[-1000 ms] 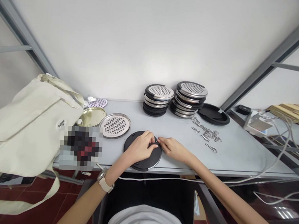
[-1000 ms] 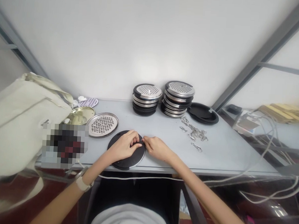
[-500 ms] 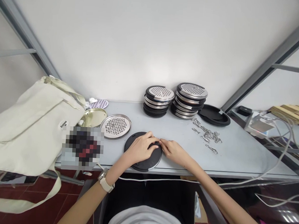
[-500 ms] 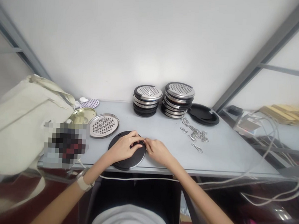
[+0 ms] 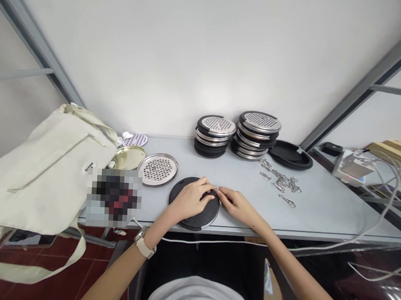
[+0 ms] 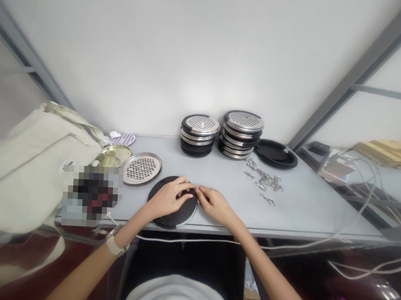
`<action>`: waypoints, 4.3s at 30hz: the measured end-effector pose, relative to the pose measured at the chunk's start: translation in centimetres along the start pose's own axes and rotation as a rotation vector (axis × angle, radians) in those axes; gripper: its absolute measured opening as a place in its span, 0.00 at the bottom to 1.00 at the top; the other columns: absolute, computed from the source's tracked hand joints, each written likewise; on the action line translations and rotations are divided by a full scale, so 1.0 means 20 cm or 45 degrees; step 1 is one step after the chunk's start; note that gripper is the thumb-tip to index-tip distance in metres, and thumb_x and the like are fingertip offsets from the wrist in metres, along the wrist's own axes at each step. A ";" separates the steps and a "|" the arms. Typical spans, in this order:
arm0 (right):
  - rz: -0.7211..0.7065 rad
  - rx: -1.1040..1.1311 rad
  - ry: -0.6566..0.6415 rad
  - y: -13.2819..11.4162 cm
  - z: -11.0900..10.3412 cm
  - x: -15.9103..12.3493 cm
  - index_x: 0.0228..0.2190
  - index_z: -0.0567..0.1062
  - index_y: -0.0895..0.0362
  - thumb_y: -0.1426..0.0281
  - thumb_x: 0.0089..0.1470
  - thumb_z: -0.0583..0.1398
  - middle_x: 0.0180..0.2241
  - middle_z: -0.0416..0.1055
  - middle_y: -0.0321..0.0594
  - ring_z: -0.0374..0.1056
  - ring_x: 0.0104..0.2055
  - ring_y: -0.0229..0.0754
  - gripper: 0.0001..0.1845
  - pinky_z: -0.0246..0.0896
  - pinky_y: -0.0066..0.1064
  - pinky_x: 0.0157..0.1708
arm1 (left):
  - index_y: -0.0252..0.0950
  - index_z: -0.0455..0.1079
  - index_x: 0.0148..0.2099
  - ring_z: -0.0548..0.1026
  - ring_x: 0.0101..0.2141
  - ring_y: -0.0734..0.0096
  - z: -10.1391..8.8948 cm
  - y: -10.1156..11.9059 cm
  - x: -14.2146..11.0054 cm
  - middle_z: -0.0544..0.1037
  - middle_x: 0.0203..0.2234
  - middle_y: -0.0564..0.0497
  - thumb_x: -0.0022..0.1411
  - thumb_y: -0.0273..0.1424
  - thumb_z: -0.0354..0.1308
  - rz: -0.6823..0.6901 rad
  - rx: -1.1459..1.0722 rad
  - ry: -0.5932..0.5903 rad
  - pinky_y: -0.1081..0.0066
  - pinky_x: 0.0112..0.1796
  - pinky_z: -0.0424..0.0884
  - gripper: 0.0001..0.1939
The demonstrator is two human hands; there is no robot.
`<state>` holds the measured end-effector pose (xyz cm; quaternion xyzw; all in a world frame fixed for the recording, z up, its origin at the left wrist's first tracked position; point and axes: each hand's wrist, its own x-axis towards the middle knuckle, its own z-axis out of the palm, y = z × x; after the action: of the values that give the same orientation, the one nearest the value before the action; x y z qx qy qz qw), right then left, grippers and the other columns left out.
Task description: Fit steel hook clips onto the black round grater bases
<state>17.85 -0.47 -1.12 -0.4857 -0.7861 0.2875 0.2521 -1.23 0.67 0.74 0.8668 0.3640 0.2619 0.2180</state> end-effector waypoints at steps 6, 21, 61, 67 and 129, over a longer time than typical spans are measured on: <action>0.018 0.025 -0.048 0.01 -0.01 -0.01 0.23 0.59 0.55 0.59 0.61 0.45 0.20 0.55 0.30 0.52 0.23 0.34 0.19 0.47 0.26 0.25 | 0.38 0.67 0.50 0.70 0.36 0.70 0.00 0.00 0.00 0.69 0.38 0.49 0.64 0.29 0.49 0.002 0.002 -0.013 0.71 0.39 0.66 0.13; 0.000 0.063 0.000 0.04 0.02 -0.02 0.23 0.58 0.55 0.68 0.56 0.50 0.19 0.52 0.28 0.49 0.22 0.32 0.10 0.45 0.25 0.23 | 0.38 0.67 0.51 0.71 0.36 0.69 0.01 -0.01 0.00 0.69 0.38 0.49 0.64 0.29 0.50 0.012 -0.017 -0.009 0.70 0.40 0.67 0.13; 0.011 0.083 0.052 0.03 0.02 -0.02 0.24 0.59 0.55 0.62 0.61 0.47 0.20 0.52 0.29 0.49 0.22 0.33 0.15 0.46 0.26 0.24 | 0.38 0.67 0.52 0.70 0.36 0.70 -0.01 0.00 0.00 0.69 0.38 0.49 0.64 0.28 0.48 0.015 -0.075 -0.053 0.70 0.40 0.66 0.15; 0.050 0.199 0.059 0.03 0.00 0.03 0.26 0.62 0.56 0.59 0.60 0.47 0.20 0.55 0.30 0.51 0.23 0.33 0.17 0.49 0.26 0.24 | 0.38 0.67 0.49 0.69 0.33 0.71 -0.02 0.01 0.00 0.68 0.36 0.50 0.64 0.28 0.49 0.012 -0.069 -0.049 0.71 0.38 0.66 0.12; 0.053 0.004 -0.122 0.04 -0.04 0.08 0.20 0.59 0.57 0.64 0.57 0.49 0.19 0.51 0.29 0.48 0.22 0.32 0.16 0.42 0.25 0.22 | 0.37 0.63 0.40 0.68 0.33 0.72 0.00 -0.01 -0.01 0.66 0.36 0.52 0.63 0.31 0.52 -0.035 -0.092 -0.005 0.71 0.36 0.66 0.04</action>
<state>18.34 1.42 -0.92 -0.4872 -0.7866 0.3168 0.2086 -1.42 0.61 0.57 0.8538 0.3658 0.2702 0.2536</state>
